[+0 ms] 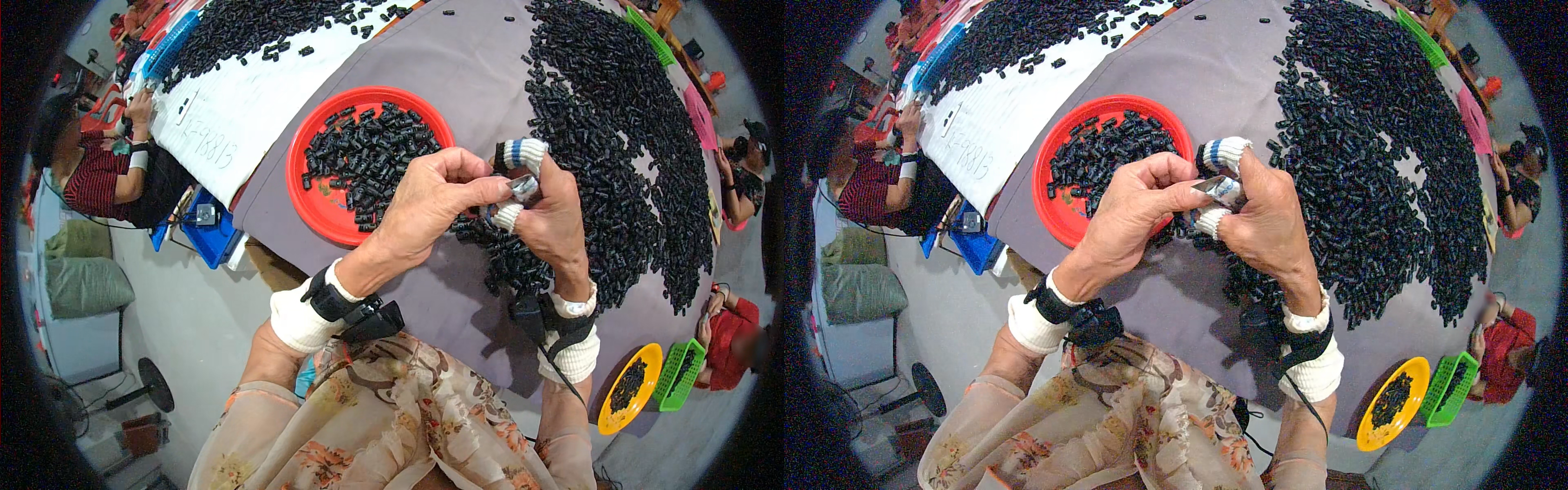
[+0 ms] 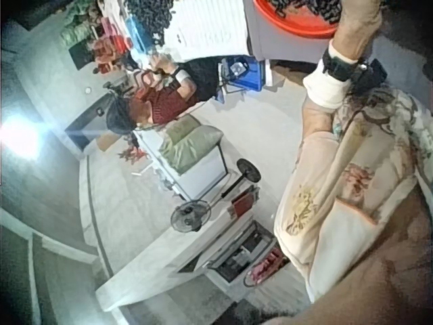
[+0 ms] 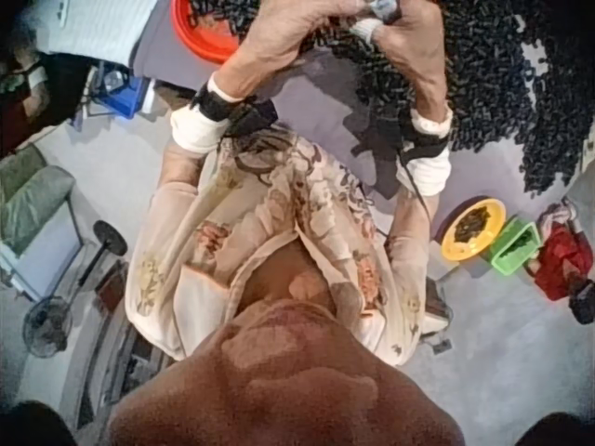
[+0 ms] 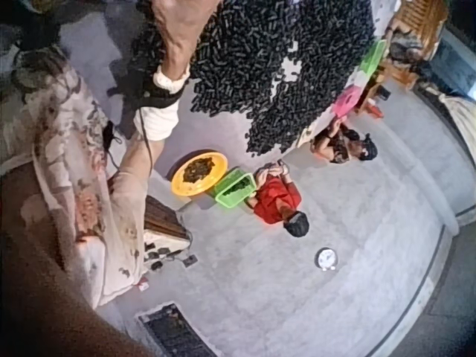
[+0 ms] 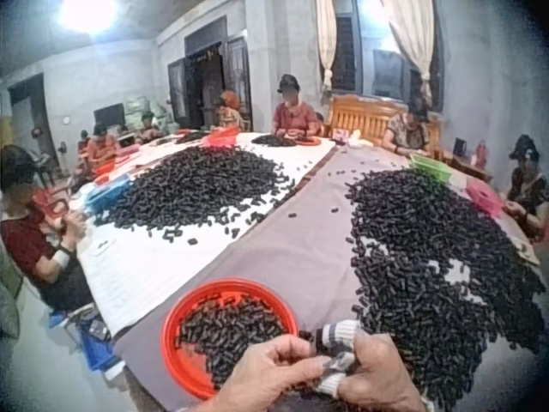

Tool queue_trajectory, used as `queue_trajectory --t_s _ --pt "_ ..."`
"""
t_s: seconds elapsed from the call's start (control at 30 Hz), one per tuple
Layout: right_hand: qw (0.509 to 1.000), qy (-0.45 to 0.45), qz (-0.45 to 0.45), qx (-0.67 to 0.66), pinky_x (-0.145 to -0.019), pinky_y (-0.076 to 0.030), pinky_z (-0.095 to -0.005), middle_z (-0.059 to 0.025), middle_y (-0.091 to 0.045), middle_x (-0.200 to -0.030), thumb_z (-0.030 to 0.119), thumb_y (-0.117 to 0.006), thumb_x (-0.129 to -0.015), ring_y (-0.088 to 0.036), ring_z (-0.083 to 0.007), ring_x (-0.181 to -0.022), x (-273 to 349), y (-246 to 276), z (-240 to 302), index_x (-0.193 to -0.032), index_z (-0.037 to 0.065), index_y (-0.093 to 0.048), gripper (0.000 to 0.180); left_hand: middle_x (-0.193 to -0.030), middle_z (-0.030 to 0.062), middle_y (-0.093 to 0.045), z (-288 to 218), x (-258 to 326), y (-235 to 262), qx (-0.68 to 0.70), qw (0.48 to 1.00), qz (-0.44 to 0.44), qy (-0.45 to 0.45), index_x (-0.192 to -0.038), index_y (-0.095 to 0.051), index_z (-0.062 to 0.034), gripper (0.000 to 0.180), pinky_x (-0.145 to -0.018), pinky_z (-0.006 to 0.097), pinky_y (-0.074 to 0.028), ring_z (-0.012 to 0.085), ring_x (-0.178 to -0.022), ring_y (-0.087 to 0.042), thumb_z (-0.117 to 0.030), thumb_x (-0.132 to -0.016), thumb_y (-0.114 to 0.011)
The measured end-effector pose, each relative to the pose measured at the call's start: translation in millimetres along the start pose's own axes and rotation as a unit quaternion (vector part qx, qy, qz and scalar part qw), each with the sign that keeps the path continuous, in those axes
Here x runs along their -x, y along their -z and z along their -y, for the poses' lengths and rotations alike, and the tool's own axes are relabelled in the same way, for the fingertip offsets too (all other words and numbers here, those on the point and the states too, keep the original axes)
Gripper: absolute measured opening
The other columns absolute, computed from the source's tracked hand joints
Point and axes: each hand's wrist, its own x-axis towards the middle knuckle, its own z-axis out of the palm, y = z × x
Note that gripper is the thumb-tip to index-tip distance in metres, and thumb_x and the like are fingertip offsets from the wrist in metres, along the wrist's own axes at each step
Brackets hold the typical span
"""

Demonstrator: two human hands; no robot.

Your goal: Assembling small black plastic components by manually applying white elastic bands.

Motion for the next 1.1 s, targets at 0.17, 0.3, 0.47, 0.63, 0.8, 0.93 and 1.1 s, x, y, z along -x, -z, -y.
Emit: queue_trajectory --t_s 0.17,0.3,0.47,0.63,0.8,0.93,1.1 --pt "1.0 0.002 -0.018 0.001 -0.054 -0.046 -0.0236 -0.0047 -0.06 -0.07 0.003 -0.072 -0.062 -0.055 -0.0078 -0.059 3 -2 -3 -0.098 0.002 -0.053 0.04 -0.075 -0.0013 -0.058 -5 2 -2 -0.007 1.0 -0.002 0.018 -0.085 -0.06 -0.0021 0.017 -0.054 0.017 -0.036 0.0027 -0.062 -0.048 -0.014 -0.076 -0.068" --pt "1.0 -0.019 -0.021 -0.007 -0.054 -0.046 -0.0237 -0.0058 -0.061 -0.071 0.005 -0.073 -0.063 -0.057 -0.0092 -0.06 3 0 -3 -0.097 0.002 -0.053 0.04 -0.074 -0.0049 -0.057 -3 1 -2 0.033 0.999 0.012 0.042 -0.087 -0.06 -0.0043 0.013 -0.045 0.014 -0.024 -0.0019 -0.054 -0.038 -0.013 -0.078 -0.065" --pt "1.0 -0.004 -0.01 0.013 -0.054 -0.047 -0.0238 -0.0073 -0.061 -0.07 0.006 -0.073 -0.063 -0.058 -0.0111 -0.059 3 1 -7 -0.096 0.002 -0.054 0.039 -0.076 -0.003 -0.059 -1 4 0 0.027 0.997 0.013 0.065 -0.088 -0.06 -0.0044 0.014 -0.051 0.015 -0.036 0.001 -0.061 -0.048 -0.014 -0.078 -0.065" --pt "1.0 -0.014 0.004 0.011 -0.053 -0.047 -0.0253 -0.0081 -0.061 -0.069 0.007 -0.074 -0.063 -0.058 -0.0116 -0.058 3 -2 -3 -0.097 0.001 -0.054 0.04 -0.079 -0.0009 -0.06 -1 9 6 0.042 0.997 0.024 0.066 -0.09 -0.059 -0.0039 0.015 -0.061 0.019 -0.044 0.0051 -0.069 -0.056 -0.013 -0.079 -0.063" --pt "0.998 -0.056 -0.003 -0.012 -0.056 -0.046 -0.0233 -0.0055 -0.061 -0.072 0.007 -0.073 -0.066 -0.055 -0.0076 -0.06 3 2 -1 -0.1 0.001 -0.053 0.04 -0.079 0.0041 -0.06 1 9 18 0.076 0.995 -0.053 0.043 -0.089 -0.059 -0.0002 0.019 -0.062 0.022 -0.046 0.0093 -0.067 -0.056 -0.017 -0.082 -0.057" --pt "0.995 -0.085 -0.042 -0.044 -0.058 -0.043 -0.0197 0.0017 -0.058 -0.076 0.01 -0.074 -0.068 -0.05 -0.0037 -0.066 11 14 -16 -0.096 0.003 -0.056 0.033 -0.073 0.0051 -0.056 3 6 50 0.132 0.983 -0.123 0.03 -0.081 -0.058 -0.0013 0.022 -0.061 0.027 -0.047 0.013 -0.064 -0.054 -0.023 -0.084 -0.055" --pt "0.986 -0.148 -0.079 -0.024 -0.062 -0.042 -0.021 0.0023 -0.058 -0.076 0.011 -0.071 -0.069 -0.05 -0.0058 -0.067 25 32 -22 -0.092 0.004 -0.059 0.026 -0.069 0.0037 -0.054 13 8 94 0.132 0.974 -0.176 0.046 -0.077 -0.057 -0.004 0.032 -0.058 0.027 -0.046 0.0125 -0.061 -0.051 -0.034 -0.087 -0.054"
